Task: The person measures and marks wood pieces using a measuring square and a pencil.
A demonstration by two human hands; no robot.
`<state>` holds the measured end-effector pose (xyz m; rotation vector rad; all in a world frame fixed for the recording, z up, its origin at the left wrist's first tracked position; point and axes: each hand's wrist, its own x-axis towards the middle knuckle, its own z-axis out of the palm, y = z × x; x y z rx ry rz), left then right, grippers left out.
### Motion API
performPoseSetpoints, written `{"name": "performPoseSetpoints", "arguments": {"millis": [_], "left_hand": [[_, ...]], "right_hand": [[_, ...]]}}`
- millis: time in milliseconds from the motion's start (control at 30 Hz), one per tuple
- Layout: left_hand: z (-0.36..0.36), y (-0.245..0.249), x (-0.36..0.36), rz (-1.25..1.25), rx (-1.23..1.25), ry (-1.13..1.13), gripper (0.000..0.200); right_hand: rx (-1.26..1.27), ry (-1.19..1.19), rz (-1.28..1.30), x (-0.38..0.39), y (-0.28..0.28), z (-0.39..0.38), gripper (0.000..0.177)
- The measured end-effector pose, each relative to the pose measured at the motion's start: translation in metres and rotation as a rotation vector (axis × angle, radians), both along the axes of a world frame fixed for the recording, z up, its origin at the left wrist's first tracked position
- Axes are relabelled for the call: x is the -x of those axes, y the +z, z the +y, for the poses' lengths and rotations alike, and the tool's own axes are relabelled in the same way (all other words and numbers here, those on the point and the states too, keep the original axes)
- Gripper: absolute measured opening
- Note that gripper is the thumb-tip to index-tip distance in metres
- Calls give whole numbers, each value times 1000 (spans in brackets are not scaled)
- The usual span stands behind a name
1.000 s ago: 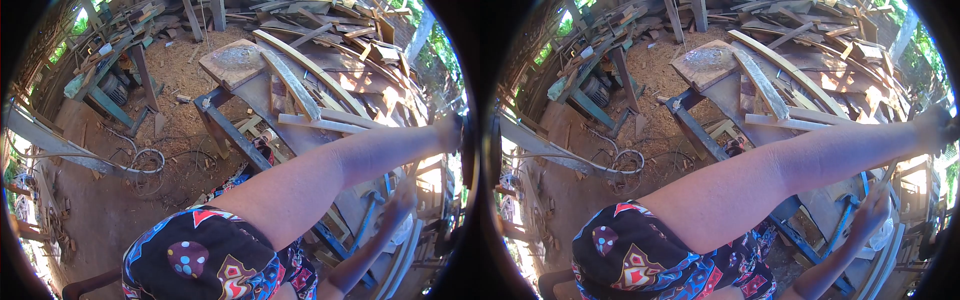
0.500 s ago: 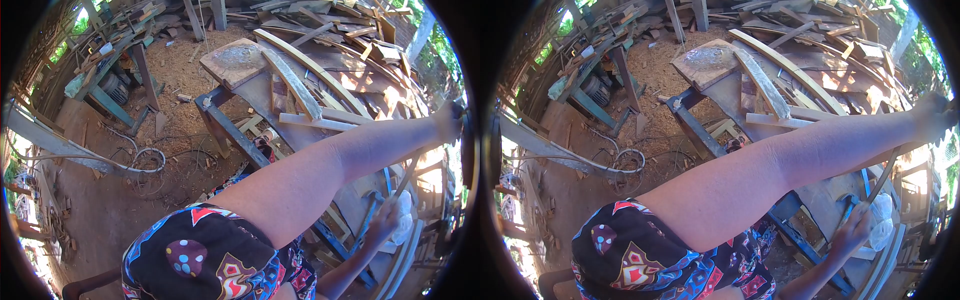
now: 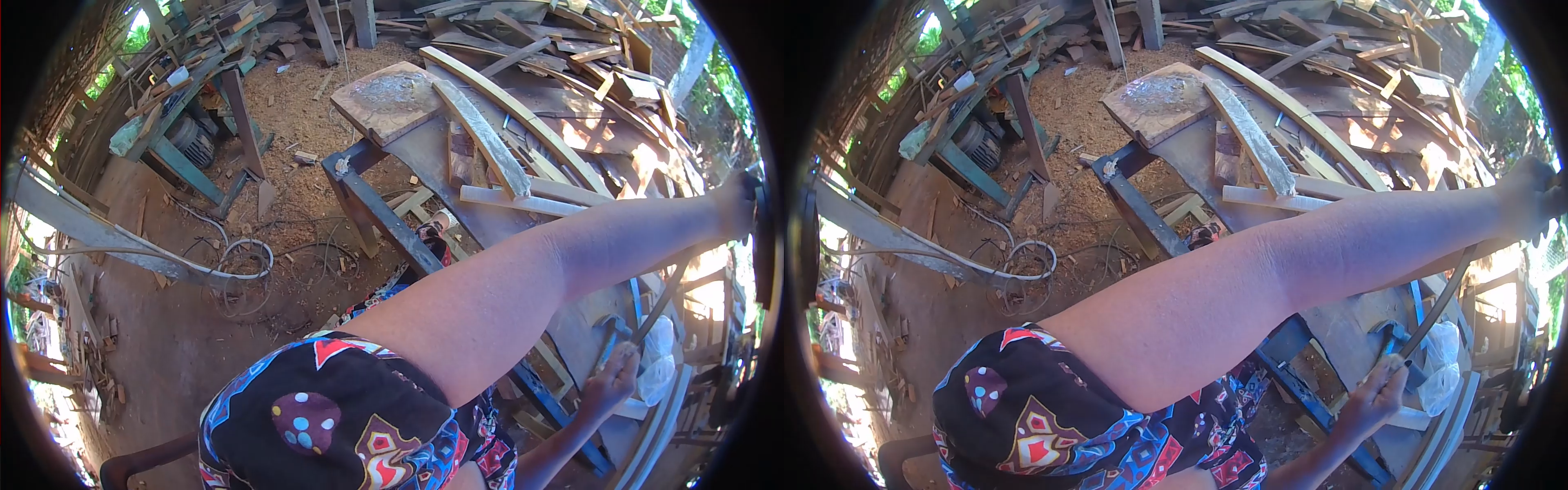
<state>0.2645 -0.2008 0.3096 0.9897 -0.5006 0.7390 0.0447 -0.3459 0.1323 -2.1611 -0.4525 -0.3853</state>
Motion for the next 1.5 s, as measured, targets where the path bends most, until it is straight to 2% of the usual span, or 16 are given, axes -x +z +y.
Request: {"name": "performPoseSetpoints", "arguments": {"millis": [167, 233, 333, 433, 533, 633, 667, 700, 767, 867, 1000, 1067, 1167, 1233, 1367, 1500], "left_hand": [[-12, 2, -2, -14, -5, 1, 24], [-11, 3, -1, -19, -12, 13, 24], [-7, 3, 0, -25, -3, 21, 23], [2, 4, 3, -37, 23, 23, 22], [7, 6, 3, -50, 59, 17, 21], [4, 3, 1, -48, 70, 7, 20], [1, 2, 0, -47, 66, 1, 20], [-2, 2, 0, -45, 56, -3, 20], [-7, 2, -3, -39, 30, -3, 21], [-7, 3, -6, -36, 16, -6, 21], [-3, 0, -9, -28, 27, -29, 22], [1, 0, -8, -27, 33, -42, 23], [3, 1, -9, -21, 42, -63, 24], [-4, -1, -10, -15, 43, -83, 25], [-14, 1, -14, -16, 31, -107, 27], [-13, 1, -17, -7, 32, -129, 29]], "right_hand": [[90, 77, -167, -53, 51, 25, 27], [40, 67, 12, -71, 63, 35, 28], [33, 46, -115, -67, 56, 41, 29], [44, 49, -24, -40, 31, 23, 27], [9, 15, -78, -3, -2, 11, 26], [23, 22, 30, -7, 4, 2, 26], [67, 39, -27, -28, 5, -3, 25], [111, 58, -87, -49, 9, -1, 25], [78, 52, -2, -60, 52, 28, 24], [-23, 35, 39, -69, 71, 47, 26], [9, 45, -11, -52, 38, 26, 24], [76, 36, -44, -42, -3, -1, 26], [22, -34, 68, 2, -11, -3, 30], [19, 14, -2, -27, -13, -13, 28], [0, 42, 36, -52, 50, 27, 27], [26, 22, -26, -72, 63, 43, 29]]}}
